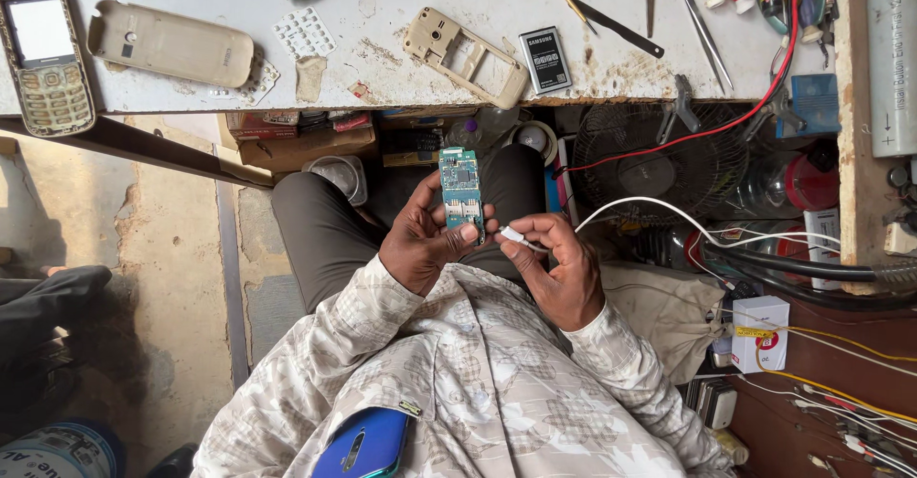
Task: The person disassembles a mobile phone, removes the battery and back cover, and then uses a soldering iron to work on the circuit board. They then reassemble the phone by placing the circuit board back into the casing.
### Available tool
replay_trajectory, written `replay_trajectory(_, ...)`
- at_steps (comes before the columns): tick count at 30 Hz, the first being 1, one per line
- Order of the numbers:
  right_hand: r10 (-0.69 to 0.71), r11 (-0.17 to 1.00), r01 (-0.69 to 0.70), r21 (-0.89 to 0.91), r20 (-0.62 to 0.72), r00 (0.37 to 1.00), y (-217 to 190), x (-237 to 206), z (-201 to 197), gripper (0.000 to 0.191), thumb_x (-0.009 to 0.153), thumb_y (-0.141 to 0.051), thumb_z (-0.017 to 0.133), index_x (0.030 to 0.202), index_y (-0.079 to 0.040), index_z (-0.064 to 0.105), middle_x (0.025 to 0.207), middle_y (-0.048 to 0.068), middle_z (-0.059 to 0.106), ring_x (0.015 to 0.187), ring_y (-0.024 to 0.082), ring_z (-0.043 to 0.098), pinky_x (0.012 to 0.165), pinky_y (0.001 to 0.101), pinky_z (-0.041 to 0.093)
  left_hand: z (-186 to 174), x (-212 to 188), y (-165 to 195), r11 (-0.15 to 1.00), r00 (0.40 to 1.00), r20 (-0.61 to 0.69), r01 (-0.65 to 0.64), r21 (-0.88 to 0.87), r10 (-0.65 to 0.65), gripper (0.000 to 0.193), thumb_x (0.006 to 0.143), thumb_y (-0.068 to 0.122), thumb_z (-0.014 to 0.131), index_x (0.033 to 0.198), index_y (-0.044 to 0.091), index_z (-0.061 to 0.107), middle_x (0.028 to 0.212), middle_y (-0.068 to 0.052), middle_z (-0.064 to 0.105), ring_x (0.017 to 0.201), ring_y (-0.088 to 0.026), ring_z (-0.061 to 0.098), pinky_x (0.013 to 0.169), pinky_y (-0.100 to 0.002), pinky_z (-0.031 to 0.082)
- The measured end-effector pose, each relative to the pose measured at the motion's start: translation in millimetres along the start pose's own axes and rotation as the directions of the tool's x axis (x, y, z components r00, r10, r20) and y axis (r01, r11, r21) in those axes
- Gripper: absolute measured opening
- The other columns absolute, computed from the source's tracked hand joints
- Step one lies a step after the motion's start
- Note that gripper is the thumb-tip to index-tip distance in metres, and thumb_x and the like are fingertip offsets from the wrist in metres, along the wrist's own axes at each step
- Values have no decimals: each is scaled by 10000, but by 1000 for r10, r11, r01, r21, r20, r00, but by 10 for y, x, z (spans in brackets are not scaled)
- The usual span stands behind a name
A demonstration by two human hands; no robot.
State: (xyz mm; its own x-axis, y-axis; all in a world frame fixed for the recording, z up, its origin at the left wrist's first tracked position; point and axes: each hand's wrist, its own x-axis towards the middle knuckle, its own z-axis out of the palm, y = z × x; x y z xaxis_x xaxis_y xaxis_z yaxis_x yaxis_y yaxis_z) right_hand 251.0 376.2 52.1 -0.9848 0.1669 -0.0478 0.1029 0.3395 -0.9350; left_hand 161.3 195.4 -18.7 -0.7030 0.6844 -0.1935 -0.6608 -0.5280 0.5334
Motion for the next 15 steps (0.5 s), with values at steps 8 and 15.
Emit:
replay_trajectory(8, 26, 977, -22, -210, 19, 999, 49, 105, -34, 286, 1033, -271, 603, 1121, -24, 717, 943, 93, 785, 863, 174, 793, 679, 287, 619, -7, 19, 21, 991, 1000, 0, -18, 135, 18, 768, 947, -43, 641, 1602, 109, 270, 1310, -153, 659, 1168, -249, 679, 1041, -451, 581)
replay_trajectory(15, 58, 981, -47, -188, 56, 997, 84, 157, -67, 324, 1029, -303, 601, 1044, -13, 745, 797, 77, 782, 729, 148, 777, 631, 267, 595, 74, 35, 35, 956, 997, 1, -72, 285, 75, 779, 938, -71, 627, 1603, 73, 246, 1328, -153, 654, 1240, -247, 658, 1071, -419, 567)
